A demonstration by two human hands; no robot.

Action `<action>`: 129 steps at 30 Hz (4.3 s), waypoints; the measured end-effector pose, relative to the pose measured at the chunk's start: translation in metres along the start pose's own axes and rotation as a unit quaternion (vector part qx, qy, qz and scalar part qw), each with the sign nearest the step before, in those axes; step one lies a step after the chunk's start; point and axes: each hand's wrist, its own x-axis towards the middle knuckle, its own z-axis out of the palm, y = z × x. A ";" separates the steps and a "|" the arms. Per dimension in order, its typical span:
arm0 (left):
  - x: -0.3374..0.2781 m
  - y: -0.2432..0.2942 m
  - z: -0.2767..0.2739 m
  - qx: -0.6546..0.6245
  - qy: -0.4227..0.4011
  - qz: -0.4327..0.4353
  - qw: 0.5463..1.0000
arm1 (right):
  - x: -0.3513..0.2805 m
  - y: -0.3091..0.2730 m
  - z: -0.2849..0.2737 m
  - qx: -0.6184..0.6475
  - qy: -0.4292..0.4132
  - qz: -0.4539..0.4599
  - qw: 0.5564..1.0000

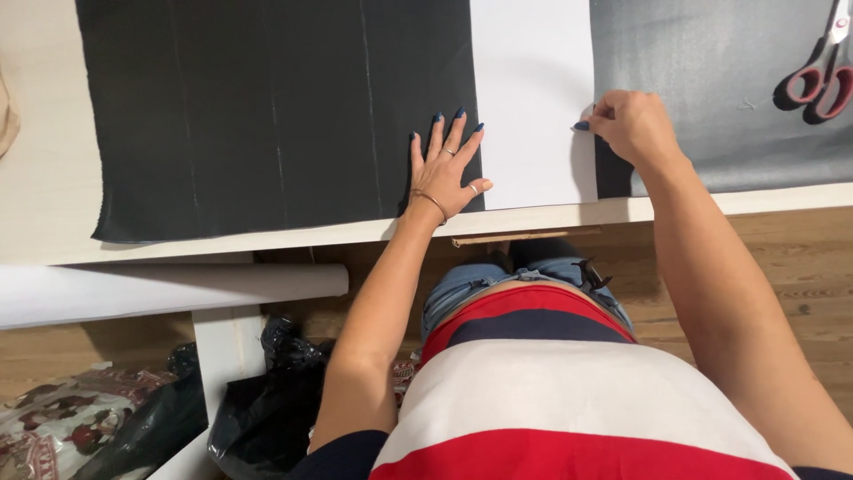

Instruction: Marking a grid pattern on a large sheet of black material using a white rectangular template and blue chalk

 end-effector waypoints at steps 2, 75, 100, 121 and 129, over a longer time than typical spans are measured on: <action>0.000 0.001 -0.001 0.005 -0.004 0.000 1.000 | -0.001 0.001 0.000 -0.004 -0.002 0.002 1.000; 0.247 0.038 -0.054 0.027 0.048 0.053 0.997 | 0.124 0.019 -0.027 0.395 0.161 0.033 0.904; 0.234 0.049 -0.105 0.040 -0.019 0.019 0.999 | 0.277 -0.001 -0.028 -0.229 0.207 -0.270 0.912; 0.242 0.041 -0.096 -0.011 -0.019 0.009 1.000 | 0.304 -0.079 0.020 -0.158 0.180 -0.393 0.888; 0.216 0.052 -0.159 0.059 -0.082 -0.006 0.995 | 0.309 -0.103 0.042 -0.175 0.221 -0.405 0.870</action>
